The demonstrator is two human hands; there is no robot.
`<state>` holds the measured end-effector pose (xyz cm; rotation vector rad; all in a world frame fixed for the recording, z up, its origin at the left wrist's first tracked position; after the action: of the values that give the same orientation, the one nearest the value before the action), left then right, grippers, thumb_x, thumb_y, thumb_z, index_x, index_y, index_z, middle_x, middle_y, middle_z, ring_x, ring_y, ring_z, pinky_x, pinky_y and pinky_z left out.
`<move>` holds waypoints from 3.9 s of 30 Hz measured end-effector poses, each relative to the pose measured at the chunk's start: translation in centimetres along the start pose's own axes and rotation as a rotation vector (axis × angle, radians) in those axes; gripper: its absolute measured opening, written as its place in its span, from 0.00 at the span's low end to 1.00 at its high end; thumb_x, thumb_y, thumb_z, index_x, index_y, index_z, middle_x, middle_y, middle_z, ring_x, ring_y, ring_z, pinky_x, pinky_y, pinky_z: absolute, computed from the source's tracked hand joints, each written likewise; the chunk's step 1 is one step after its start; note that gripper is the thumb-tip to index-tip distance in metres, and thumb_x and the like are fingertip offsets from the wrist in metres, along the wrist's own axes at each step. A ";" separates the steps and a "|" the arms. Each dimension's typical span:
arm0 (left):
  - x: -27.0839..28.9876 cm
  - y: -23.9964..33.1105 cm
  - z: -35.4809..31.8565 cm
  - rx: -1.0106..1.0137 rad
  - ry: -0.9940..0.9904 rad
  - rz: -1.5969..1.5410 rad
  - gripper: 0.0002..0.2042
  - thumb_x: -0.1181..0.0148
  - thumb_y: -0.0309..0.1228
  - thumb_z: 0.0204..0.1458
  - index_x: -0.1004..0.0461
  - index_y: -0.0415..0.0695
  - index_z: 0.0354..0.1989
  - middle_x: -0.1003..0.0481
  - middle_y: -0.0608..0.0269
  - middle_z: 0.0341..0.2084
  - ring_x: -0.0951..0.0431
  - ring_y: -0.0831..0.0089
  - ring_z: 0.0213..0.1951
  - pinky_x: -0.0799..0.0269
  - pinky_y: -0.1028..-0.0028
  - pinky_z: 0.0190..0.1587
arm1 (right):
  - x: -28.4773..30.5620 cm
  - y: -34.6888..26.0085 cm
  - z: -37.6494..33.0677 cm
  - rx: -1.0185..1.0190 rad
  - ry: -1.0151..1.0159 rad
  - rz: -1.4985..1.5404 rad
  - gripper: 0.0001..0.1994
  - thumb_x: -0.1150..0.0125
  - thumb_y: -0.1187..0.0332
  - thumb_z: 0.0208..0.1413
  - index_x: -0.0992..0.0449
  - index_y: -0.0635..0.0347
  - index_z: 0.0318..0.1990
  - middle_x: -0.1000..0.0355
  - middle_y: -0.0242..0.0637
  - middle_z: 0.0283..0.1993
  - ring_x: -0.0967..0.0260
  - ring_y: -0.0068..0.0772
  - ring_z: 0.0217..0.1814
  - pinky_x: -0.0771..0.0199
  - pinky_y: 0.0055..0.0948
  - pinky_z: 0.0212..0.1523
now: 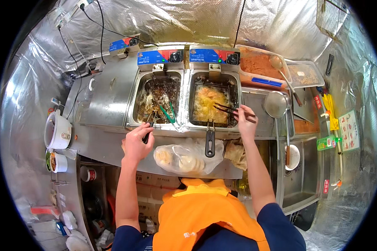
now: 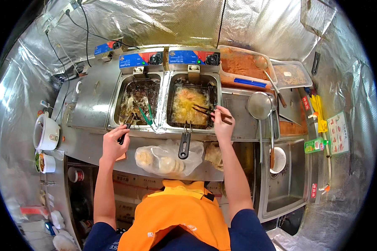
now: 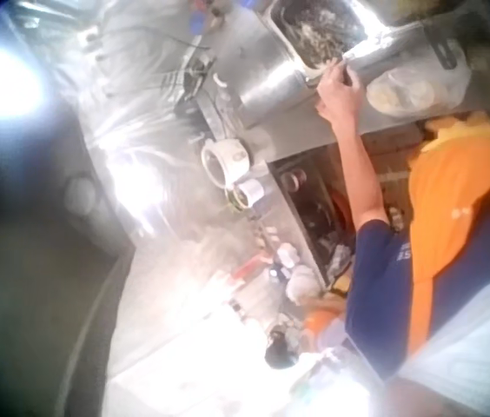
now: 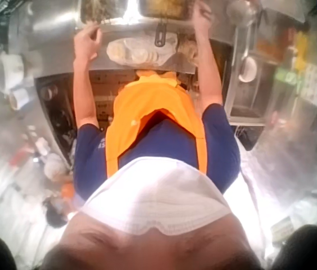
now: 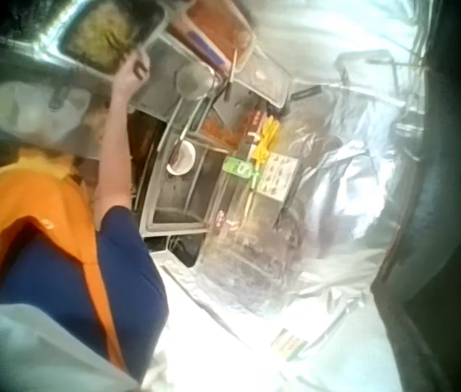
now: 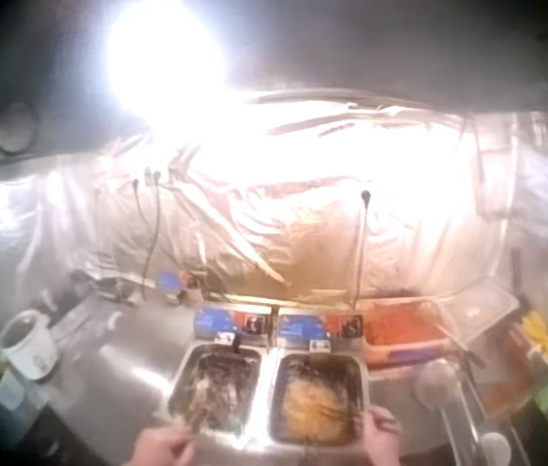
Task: The person prepares fried food by managing two deep fryer baskets, using tongs to move items between oil and a holding area, and transferring ingredients from a container into the hot oil with a ladle. The person also handles a round dough-like item by hand.
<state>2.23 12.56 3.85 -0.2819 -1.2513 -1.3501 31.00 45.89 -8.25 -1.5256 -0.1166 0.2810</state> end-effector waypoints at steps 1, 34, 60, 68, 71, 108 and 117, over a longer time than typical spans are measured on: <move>-0.1 0.2 0.2 -0.002 -0.005 -0.005 0.09 0.34 0.24 0.49 0.15 0.38 0.38 0.17 0.45 0.44 0.17 0.53 0.52 0.20 0.64 0.53 | 0.9 0.9 0.1 -0.007 0.007 -0.041 0.10 0.42 0.72 0.68 0.21 0.68 0.51 0.20 0.40 0.42 0.18 0.29 0.43 0.17 0.26 0.40; -0.3 0.0 0.1 0.020 0.005 0.014 0.08 0.34 0.27 0.50 0.15 0.42 0.38 0.16 0.50 0.44 0.16 0.56 0.51 0.20 0.65 0.53 | 1.6 -2.7 0.1 0.146 -0.019 -0.240 0.07 0.41 0.75 0.66 0.19 0.67 0.47 0.19 0.37 0.37 0.19 0.25 0.39 0.21 0.23 0.39; -0.5 0.0 -0.4 0.032 0.009 -0.013 0.09 0.33 0.25 0.48 0.15 0.39 0.38 0.17 0.45 0.44 0.17 0.52 0.52 0.20 0.63 0.54 | -0.5 -7.8 -1.3 0.258 0.014 -0.164 0.07 0.40 0.75 0.65 0.19 0.67 0.46 0.18 0.37 0.38 0.20 0.22 0.38 0.23 0.23 0.38; -0.5 0.8 0.1 0.015 0.000 -0.007 0.09 0.34 0.25 0.49 0.15 0.38 0.38 0.17 0.46 0.44 0.17 0.52 0.52 0.21 0.63 0.55 | -7.4 -6.6 -2.3 0.468 -0.339 -0.447 0.08 0.38 0.75 0.63 0.18 0.66 0.47 0.20 0.38 0.33 0.29 0.17 0.31 0.28 0.22 0.33; -0.5 0.4 0.2 -0.016 -0.006 0.015 0.08 0.35 0.24 0.49 0.16 0.38 0.38 0.17 0.45 0.44 0.17 0.52 0.51 0.20 0.63 0.52 | -9.0 -6.8 -4.1 0.642 -0.413 -0.544 0.08 0.39 0.76 0.63 0.19 0.68 0.47 0.21 0.39 0.32 0.30 0.18 0.29 0.29 0.23 0.31; -0.7 0.4 -0.5 -0.008 -0.017 0.013 0.08 0.35 0.25 0.49 0.15 0.40 0.38 0.17 0.47 0.44 0.17 0.52 0.51 0.19 0.64 0.53 | -0.5 -1.2 -3.1 -0.134 -0.012 0.040 0.09 0.43 0.73 0.68 0.21 0.69 0.49 0.20 0.42 0.42 0.17 0.32 0.41 0.15 0.29 0.37; -0.5 0.5 -0.2 -0.016 -0.023 0.021 0.09 0.35 0.23 0.49 0.16 0.37 0.39 0.17 0.45 0.44 0.16 0.53 0.51 0.20 0.63 0.53 | -2.3 -1.9 1.1 0.051 -0.082 -0.173 0.08 0.42 0.72 0.68 0.21 0.68 0.47 0.20 0.40 0.40 0.17 0.31 0.42 0.15 0.27 0.39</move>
<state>2.83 12.87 3.63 -0.3219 -1.2542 -1.3423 28.67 46.35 -6.11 -1.4440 -0.3025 0.2069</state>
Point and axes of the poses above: each hand's wrist, its own z-axis towards the middle knuckle, its own x-axis out of the back of the hand, y = z × x, the point moved 10 cm from there along z, towards the middle knuckle
